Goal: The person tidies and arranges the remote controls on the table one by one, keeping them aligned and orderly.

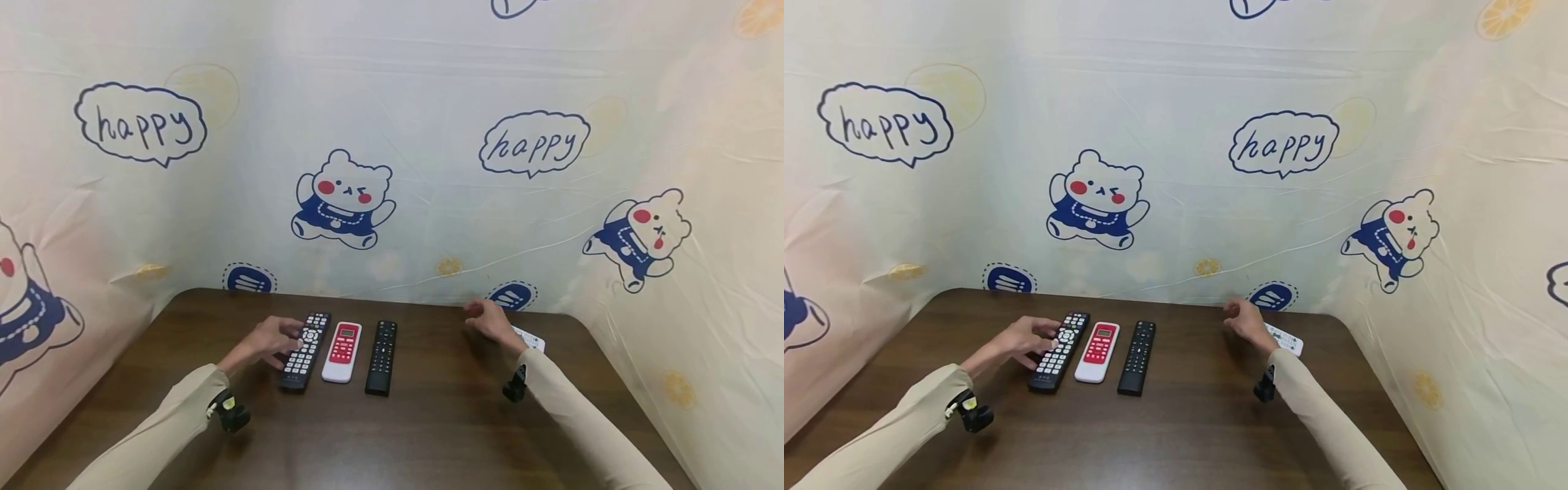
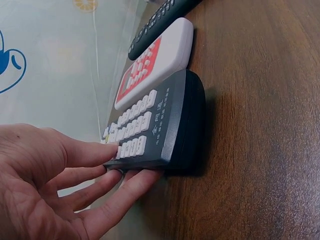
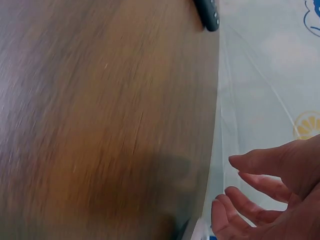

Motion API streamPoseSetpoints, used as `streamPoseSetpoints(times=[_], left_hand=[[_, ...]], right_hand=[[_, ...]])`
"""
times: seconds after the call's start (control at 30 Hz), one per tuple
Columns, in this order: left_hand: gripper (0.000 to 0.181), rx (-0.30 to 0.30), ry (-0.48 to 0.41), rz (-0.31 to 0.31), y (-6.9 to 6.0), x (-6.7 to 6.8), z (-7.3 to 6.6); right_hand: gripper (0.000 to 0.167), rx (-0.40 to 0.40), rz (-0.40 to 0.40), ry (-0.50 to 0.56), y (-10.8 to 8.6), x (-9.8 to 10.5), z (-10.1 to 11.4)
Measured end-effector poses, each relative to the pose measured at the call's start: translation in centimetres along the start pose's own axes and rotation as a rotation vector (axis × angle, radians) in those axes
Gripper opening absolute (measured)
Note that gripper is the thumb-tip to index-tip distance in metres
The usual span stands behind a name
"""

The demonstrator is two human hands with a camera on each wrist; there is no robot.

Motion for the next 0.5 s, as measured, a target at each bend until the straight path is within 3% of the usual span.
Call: streamPoseSetpoints(times=[0.2,0.5], left_hand=[[0.06,-0.014,0.009,0.013,0.0,0.2,-0.4],[0.059,-0.003,0.007,0.045,0.2,-0.2,-0.4]], right_hand=[[0.033,0.012,0.003,-0.051,-0.2,0.6,-0.7],[0.032,-0.041,-0.056,-0.078,-0.4,2.0,-2.5]])
Point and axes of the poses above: each hand's wrist, its own y-axis towards the middle knuckle, its own x-axis out of the back of the hand, z = x × y, the point moved 10 cm from there along y, towards the middle knuckle, and after that the axes turned 10 degrees about -x, right-handed, at the moved point
